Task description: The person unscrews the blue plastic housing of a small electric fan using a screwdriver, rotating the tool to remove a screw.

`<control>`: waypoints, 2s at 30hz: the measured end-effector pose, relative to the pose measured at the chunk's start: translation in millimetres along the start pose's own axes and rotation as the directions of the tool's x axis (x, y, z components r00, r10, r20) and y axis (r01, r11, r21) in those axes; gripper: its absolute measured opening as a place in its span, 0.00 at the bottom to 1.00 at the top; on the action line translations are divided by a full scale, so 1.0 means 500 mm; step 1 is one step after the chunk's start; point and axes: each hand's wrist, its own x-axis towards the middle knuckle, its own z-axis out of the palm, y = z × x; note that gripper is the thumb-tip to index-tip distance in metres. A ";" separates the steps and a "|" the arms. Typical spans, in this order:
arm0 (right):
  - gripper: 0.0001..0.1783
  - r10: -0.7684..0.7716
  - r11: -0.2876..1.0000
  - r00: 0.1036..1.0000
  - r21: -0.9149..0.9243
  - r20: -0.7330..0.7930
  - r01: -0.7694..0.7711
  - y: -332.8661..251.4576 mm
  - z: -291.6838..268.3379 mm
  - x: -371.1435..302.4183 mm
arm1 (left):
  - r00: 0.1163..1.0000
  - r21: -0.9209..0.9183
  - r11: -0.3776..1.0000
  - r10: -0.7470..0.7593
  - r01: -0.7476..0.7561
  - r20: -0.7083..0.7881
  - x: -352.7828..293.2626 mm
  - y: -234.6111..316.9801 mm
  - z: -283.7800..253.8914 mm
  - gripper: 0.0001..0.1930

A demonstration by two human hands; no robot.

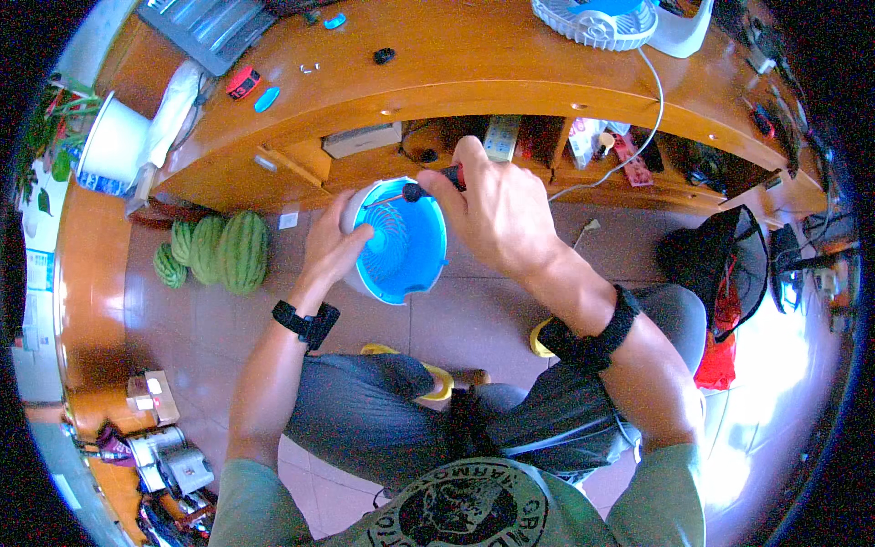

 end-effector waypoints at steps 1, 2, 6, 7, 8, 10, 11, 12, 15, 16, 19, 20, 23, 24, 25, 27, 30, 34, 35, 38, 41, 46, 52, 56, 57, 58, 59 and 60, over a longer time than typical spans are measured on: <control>0.22 0.116 0.987 0.990 -0.116 0.073 -0.108 -0.006 -0.003 0.005 | 1.000 0.001 1.000 -0.002 0.002 0.000 0.001 -0.005 0.000 0.38; 0.22 0.116 0.988 0.990 -0.114 0.075 -0.107 -0.007 -0.003 0.007 | 1.000 -0.026 0.999 -0.026 0.027 0.009 0.003 -0.013 0.001 0.37; 0.21 0.022 0.998 0.998 0.050 0.052 -0.024 0.004 0.006 0.004 | 0.998 -0.047 0.997 -0.065 0.065 0.008 0.006 -0.019 0.000 0.36; 0.22 -0.060 0.972 0.998 0.228 -0.016 0.062 0.007 0.010 0.001 | 0.997 -0.048 0.996 -0.070 0.070 0.010 0.005 -0.016 -0.004 0.36; 0.22 -0.059 0.972 0.998 0.229 -0.010 0.060 0.007 0.011 -0.002 | 0.999 -0.034 0.998 -0.052 0.052 0.002 0.004 -0.013 -0.009 0.37; 0.22 -0.112 0.959 0.992 0.257 -0.054 0.122 0.000 0.005 -0.002 | 0.999 -0.019 0.999 -0.043 0.043 -0.001 0.000 -0.003 -0.017 0.37; 0.22 -0.110 0.958 0.993 0.263 -0.046 0.118 -0.004 0.003 -0.001 | 0.998 -0.002 0.998 -0.056 0.056 -0.003 -0.003 0.004 -0.020 0.37; 0.21 -0.018 0.993 1.000 0.119 0.023 0.015 -0.008 -0.001 0.001 | 0.998 0.015 0.998 -0.069 0.069 -0.005 -0.004 0.005 -0.020 0.37; 0.22 0.112 0.992 0.979 -0.069 0.170 -0.102 -0.033 -0.017 0.010 | 0.999 -0.044 0.999 -0.001 -0.001 -0.054 -0.010 -0.025 -0.028 0.38; 0.22 -0.007 1.000 0.992 0.025 0.128 0.004 -0.034 -0.022 0.004 | 0.999 -0.046 0.999 -0.005 0.003 -0.045 -0.009 -0.025 -0.029 0.38; 0.20 -0.115 0.974 0.986 0.206 0.122 0.089 -0.037 -0.030 -0.006 | 0.993 -0.011 0.998 0.060 -0.061 -0.100 -0.010 -0.021 -0.041 0.37; 0.21 -0.092 0.975 0.987 0.214 0.133 0.062 -0.033 -0.030 -0.007 | 0.991 0.020 0.997 0.071 -0.070 -0.111 -0.012 -0.020 -0.046 0.37; 0.22 -0.038 0.983 0.991 0.181 0.127 0.015 -0.026 -0.021 -0.007 | 0.986 0.041 0.995 0.095 -0.090 -0.139 -0.018 -0.022 -0.056 0.37; 0.22 0.016 0.993 0.985 0.108 0.169 -0.035 -0.028 -0.025 -0.005 | 0.980 0.031 0.994 0.112 -0.108 -0.163 -0.020 -0.024 -0.059 0.37; 0.23 0.072 0.996 0.976 0.030 0.206 -0.080 -0.031 -0.030 -0.004 | 0.981 0.030 0.994 0.109 -0.106 -0.157 -0.020 -0.024 -0.061 0.37; 0.23 0.036 0.992 0.982 0.115 0.183 -0.058 -0.035 -0.033 -0.009 | 0.984 0.021 0.996 0.093 -0.091 -0.153 -0.020 -0.024 -0.065 0.37; 0.20 0.010 0.953 0.979 0.295 0.205 -0.072 -0.056 -0.046 -0.016 | 0.979 0.038 0.992 0.124 -0.119 -0.162 -0.021 -0.025 -0.070 0.37; 0.19 -0.020 0.942 0.998 0.335 0.058 -0.001 -0.051 -0.026 -0.027 | 0.983 0.032 0.994 0.112 -0.108 -0.143 -0.024 -0.013 -0.072 0.37; 0.19 -0.017 0.942 0.998 0.336 0.060 -0.004 -0.050 -0.029 -0.027 | 0.979 0.037 0.991 0.136 -0.132 -0.152 -0.024 -0.014 -0.072 0.37; 0.20 0.068 0.996 0.980 0.044 0.187 -0.078 -0.056 -0.048 -0.022 | 0.976 -0.017 0.988 0.146 -0.151 -0.162 -0.024 -0.020 -0.071 0.37; 0.19 -0.102 0.947 0.990 0.313 0.093 0.068 -0.071 -0.052 -0.020 | 0.971 -0.052 0.985 0.153 -0.165 -0.184 -0.022 -0.031 -0.074 0.37; 0.22 -0.054 0.934 0.998 0.356 0.037 0.037 -0.057 -0.033 -0.036 | 0.967 -0.033 0.985 0.161 -0.171 -0.199 -0.027 -0.018 -0.082 0.38; 0.27 -0.030 0.981 0.993 0.194 0.113 0.007 -0.056 -0.056 -0.037 | 0.965 -0.095 0.981 0.145 -0.169 -0.220 -0.033 -0.002 -0.089 0.38; 0.25 -0.083 0.943 0.994 0.327 0.073 0.055 -0.057 -0.052 -0.044 | 0.952 -0.009 0.981 0.184 -0.192 -0.245 -0.031 -0.003 -0.092 0.38; 0.25 -0.036 0.950 0.993 0.311 0.108 0.001 -0.058 -0.052 -0.046 | 0.947 0.009 0.979 0.197 -0.202 -0.254 -0.032 -0.006 -0.092 0.38; 0.23 -0.051 0.945 0.997 0.327 0.057 0.029 -0.053 -0.044 -0.047 | 0.947 0.009 0.979 0.197 -0.202 -0.253 -0.032 -0.004 -0.093 0.38; 0.23 -0.050 0.944 0.997 0.328 0.058 0.028 -0.053 -0.045 -0.047 | 0.947 0.010 0.979 0.201 -0.205 -0.250 -0.033 0.000 -0.094 0.37; 0.22 -0.031 0.954 0.996 0.299 0.084 0.004 -0.054 -0.048 -0.047 | 0.947 0.011 0.978 0.204 -0.207 -0.248 -0.034 0.002 -0.095 0.37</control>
